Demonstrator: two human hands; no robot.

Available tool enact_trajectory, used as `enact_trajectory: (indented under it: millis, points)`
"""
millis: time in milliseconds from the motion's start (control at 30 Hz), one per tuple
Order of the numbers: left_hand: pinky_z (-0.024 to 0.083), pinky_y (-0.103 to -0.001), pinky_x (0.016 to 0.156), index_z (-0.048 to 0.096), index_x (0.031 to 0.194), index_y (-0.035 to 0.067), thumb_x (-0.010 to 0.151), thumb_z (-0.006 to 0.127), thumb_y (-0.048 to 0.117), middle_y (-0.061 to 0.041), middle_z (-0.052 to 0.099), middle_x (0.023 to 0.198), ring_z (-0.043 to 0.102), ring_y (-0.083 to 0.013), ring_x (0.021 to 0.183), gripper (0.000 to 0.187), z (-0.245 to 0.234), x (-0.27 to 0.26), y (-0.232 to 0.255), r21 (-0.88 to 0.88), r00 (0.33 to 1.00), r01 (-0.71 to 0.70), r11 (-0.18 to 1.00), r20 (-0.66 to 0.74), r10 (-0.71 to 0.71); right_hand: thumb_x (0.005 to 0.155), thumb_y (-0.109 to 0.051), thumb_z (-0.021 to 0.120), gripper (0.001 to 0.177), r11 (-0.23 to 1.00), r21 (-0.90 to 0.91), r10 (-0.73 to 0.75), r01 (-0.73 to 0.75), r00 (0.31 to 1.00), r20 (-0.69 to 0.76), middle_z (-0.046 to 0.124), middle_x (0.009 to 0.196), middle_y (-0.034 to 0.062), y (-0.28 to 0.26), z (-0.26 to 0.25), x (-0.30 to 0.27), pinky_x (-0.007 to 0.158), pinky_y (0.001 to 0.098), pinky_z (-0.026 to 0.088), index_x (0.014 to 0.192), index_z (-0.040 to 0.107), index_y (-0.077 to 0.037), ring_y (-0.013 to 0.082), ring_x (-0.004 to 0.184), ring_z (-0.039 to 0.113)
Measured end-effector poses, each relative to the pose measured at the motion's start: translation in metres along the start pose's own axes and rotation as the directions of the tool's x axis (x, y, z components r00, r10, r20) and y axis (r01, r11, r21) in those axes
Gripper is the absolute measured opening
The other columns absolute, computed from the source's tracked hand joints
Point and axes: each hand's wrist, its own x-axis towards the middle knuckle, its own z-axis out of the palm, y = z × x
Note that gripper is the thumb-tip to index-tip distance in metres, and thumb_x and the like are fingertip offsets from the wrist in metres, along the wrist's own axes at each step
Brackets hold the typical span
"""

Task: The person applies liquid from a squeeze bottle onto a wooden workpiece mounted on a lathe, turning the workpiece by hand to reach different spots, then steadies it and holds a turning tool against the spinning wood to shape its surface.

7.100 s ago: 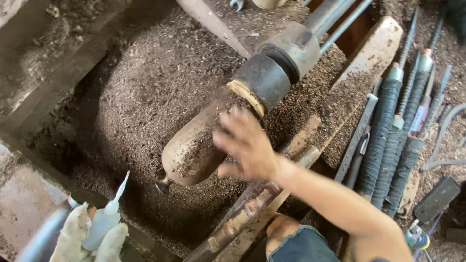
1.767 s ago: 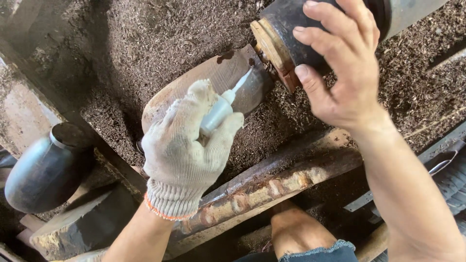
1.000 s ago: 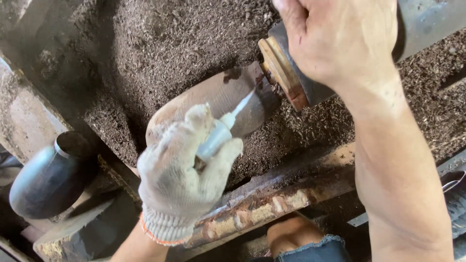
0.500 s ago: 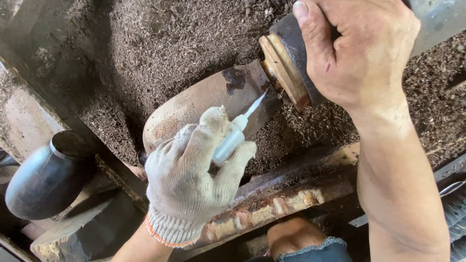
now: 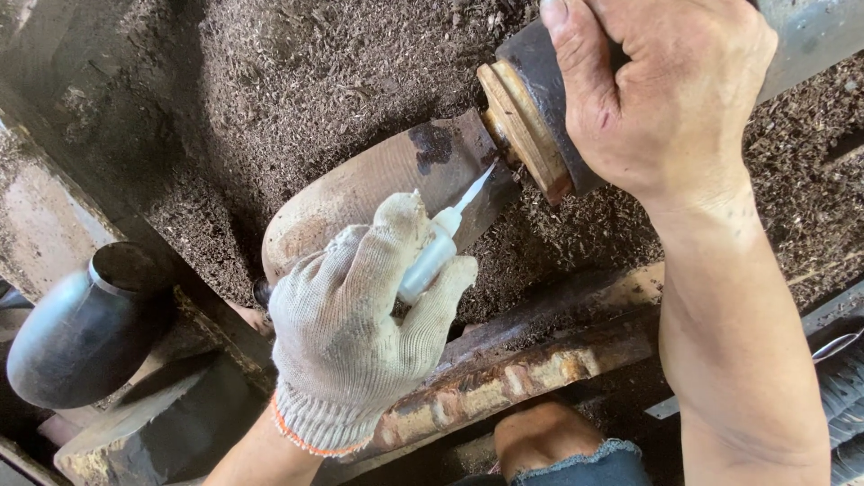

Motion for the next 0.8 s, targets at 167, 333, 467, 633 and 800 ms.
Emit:
enact_trajectory:
  millis: [167, 333, 467, 633, 800]
  points:
    - [0.051, -0.033, 0.061, 0.06, 0.127, 0.001, 0.09, 0.087, 0.032, -0.005, 0.067, 0.087, 0.067, -0.0202, 0.071, 0.055, -0.002, -0.001, 0.0, 0.03, 0.999, -0.041, 0.999, -0.009, 0.042, 0.114, -0.007, 0.058, 0.012, 1.0, -0.022, -0.005, 0.005, 1.0, 0.003, 0.067, 0.094, 0.0029, 0.001, -0.001, 0.001, 0.069, 0.0283, 0.049, 0.108, 0.068, -0.007, 0.0178, 0.08, 0.066]
    - [0.062, -0.022, 0.064, 0.053, 0.145, 0.002, 0.104, 0.083, 0.021, -0.009, 0.075, 0.103, 0.077, -0.0113, 0.08, 0.054, -0.003, -0.015, -0.017, -0.141, 0.984, -0.135, 0.981, -0.134, 0.116, 0.115, -0.008, 0.056, 0.014, 0.999, -0.033, -0.004, 0.005, 1.0, 0.027, 0.069, 0.099, 0.0022, 0.007, 0.0, -0.007, 0.071, 0.0271, 0.048, 0.111, 0.069, -0.007, 0.0167, 0.083, 0.066]
    - [0.059, -0.025, 0.055, 0.057, 0.13, 0.0, 0.09, 0.083, 0.018, -0.003, 0.078, 0.082, 0.072, -0.0114, 0.065, 0.051, -0.032, -0.04, -0.015, -0.351, 0.967, 0.184, 0.918, -0.105, -0.233, 0.115, -0.012, 0.053, 0.017, 0.999, -0.04, -0.01, 0.012, 0.999, 0.05, 0.071, 0.099, 0.0012, 0.018, 0.001, -0.019, 0.071, 0.0272, 0.048, 0.108, 0.068, -0.008, 0.0155, 0.083, 0.067]
    - [0.065, -0.026, 0.088, 0.063, 0.136, -0.002, 0.091, 0.074, 0.006, -0.014, 0.071, 0.116, 0.075, -0.0171, 0.103, 0.048, -0.078, -0.1, -0.061, -0.313, 0.862, 0.408, 0.858, -0.178, -0.474, 0.119, -0.021, 0.051, 0.03, 0.915, 0.34, 0.241, -0.217, 0.97, -0.03, 0.078, 0.112, 0.0146, 0.011, -0.028, -0.068, 0.065, 0.0301, 0.044, 0.123, 0.073, 0.0, 0.0154, 0.067, 0.054]
    - [0.058, -0.033, 0.098, 0.06, 0.134, -0.008, 0.082, 0.078, 0.006, -0.016, 0.067, 0.121, 0.068, -0.0216, 0.109, 0.057, -0.107, -0.115, -0.114, -0.277, 0.835, 0.384, 0.881, -0.304, -0.46, 0.106, -0.026, 0.058, 0.027, 0.845, 0.4, 0.155, -0.354, 0.88, 0.45, 0.076, 0.106, 0.0127, -0.108, -0.029, -0.05, 0.073, 0.0357, 0.055, 0.117, 0.071, -0.005, 0.0221, 0.076, 0.066]
